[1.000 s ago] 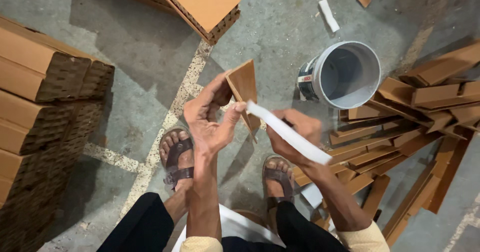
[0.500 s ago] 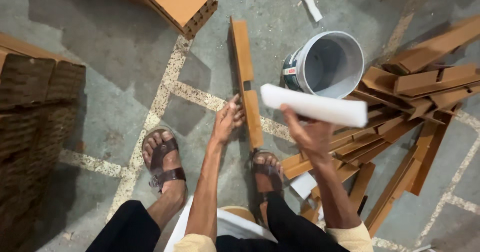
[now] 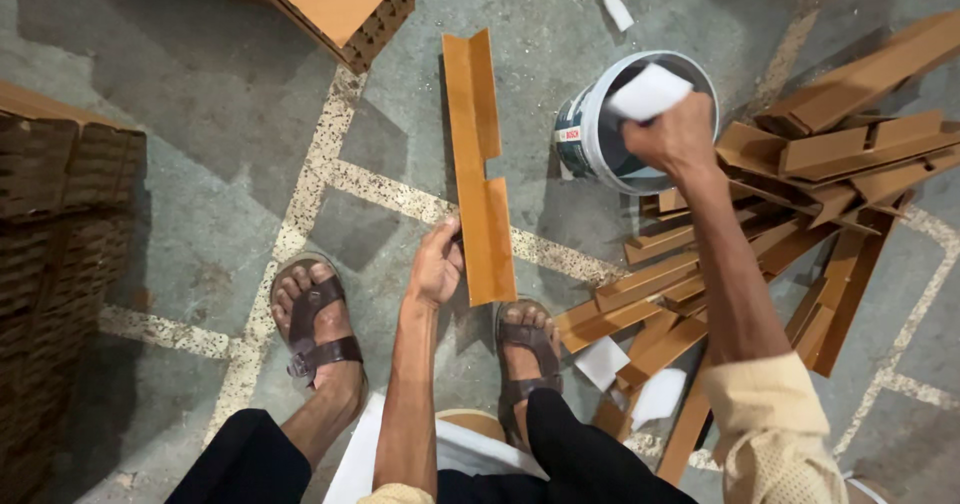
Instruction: The person applies a white substance from a bucket onto long, narrow cardboard pieces using a white foam applicator. They hold each piece with one hand and spread the substance along its length, then place the treated pieces onto a pile on the floor.
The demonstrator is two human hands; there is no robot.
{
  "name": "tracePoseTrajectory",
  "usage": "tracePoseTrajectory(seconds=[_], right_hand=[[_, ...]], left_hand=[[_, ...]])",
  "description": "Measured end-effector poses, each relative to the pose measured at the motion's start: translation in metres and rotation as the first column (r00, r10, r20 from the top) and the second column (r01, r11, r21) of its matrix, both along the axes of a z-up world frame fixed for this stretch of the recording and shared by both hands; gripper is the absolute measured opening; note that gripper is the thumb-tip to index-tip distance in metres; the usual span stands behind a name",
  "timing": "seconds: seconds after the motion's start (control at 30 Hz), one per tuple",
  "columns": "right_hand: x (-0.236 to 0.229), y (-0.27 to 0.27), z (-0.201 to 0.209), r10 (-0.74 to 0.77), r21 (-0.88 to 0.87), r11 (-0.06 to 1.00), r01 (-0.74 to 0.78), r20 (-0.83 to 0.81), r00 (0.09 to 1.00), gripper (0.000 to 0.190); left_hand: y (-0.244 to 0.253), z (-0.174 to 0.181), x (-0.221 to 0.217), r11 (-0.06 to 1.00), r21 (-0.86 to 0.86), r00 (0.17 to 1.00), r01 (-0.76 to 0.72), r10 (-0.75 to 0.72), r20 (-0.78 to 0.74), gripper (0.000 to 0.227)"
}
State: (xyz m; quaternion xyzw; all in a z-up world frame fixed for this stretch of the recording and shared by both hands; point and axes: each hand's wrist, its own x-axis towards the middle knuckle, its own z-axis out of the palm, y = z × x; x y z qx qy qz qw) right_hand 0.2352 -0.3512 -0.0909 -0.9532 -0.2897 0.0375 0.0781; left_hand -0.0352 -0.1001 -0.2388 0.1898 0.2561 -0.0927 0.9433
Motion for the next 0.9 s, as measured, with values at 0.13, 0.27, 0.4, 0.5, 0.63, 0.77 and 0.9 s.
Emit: tracePoseTrajectory(seconds=[0.13,0.27,0.4,0.5,0.63,0.77,0.9], right_hand=[[0.016,0.001,-0.037,-0.067,-0.056,0.997,0.061,-0.119,0.991,0.037],[0.019,0.010,0.001,-0.368,-0.361,0.908,0.213,-0.443,0.818,0.045],[-0.001,-0.001,0.081,-0.416,0.048,0.794,0.606,-0.685,0.598,0.028],[-0.005,-0.004,0.106,-0.382,0.170,0.655,0.736,-0.766,0.517,0.021],[-0.011,-0.021,0.084,-0.494,0.022,0.597,0.802,-0.777,0.390,0.015],[-0.014,-0.032,0.073,-0.198,0.097,0.666,0.740,-0.933,0.300,0.020],[-0.038,-0.006,0.086,0.076,0.402,0.620,0.674,-0.886,0.458,0.023]], left_hand=[[0.005,0.013,0.000,0.997,0.056,0.998,0.058,-0.058,0.008,0.036],[0.013,0.018,-0.001,0.998,-0.056,0.999,0.037,-0.037,-0.010,0.036],[0.016,0.022,-0.003,0.995,-0.089,0.999,0.037,-0.040,-0.032,0.036],[0.016,0.024,0.002,0.994,0.032,0.992,0.103,-0.100,-0.082,0.044],[0.012,0.018,0.001,0.975,0.161,0.985,0.152,-0.137,-0.101,0.048],[0.016,0.014,-0.004,0.969,0.200,0.989,0.144,-0.146,-0.006,0.044],[0.025,0.023,-0.002,0.959,0.215,0.983,0.184,-0.176,-0.054,0.040]])
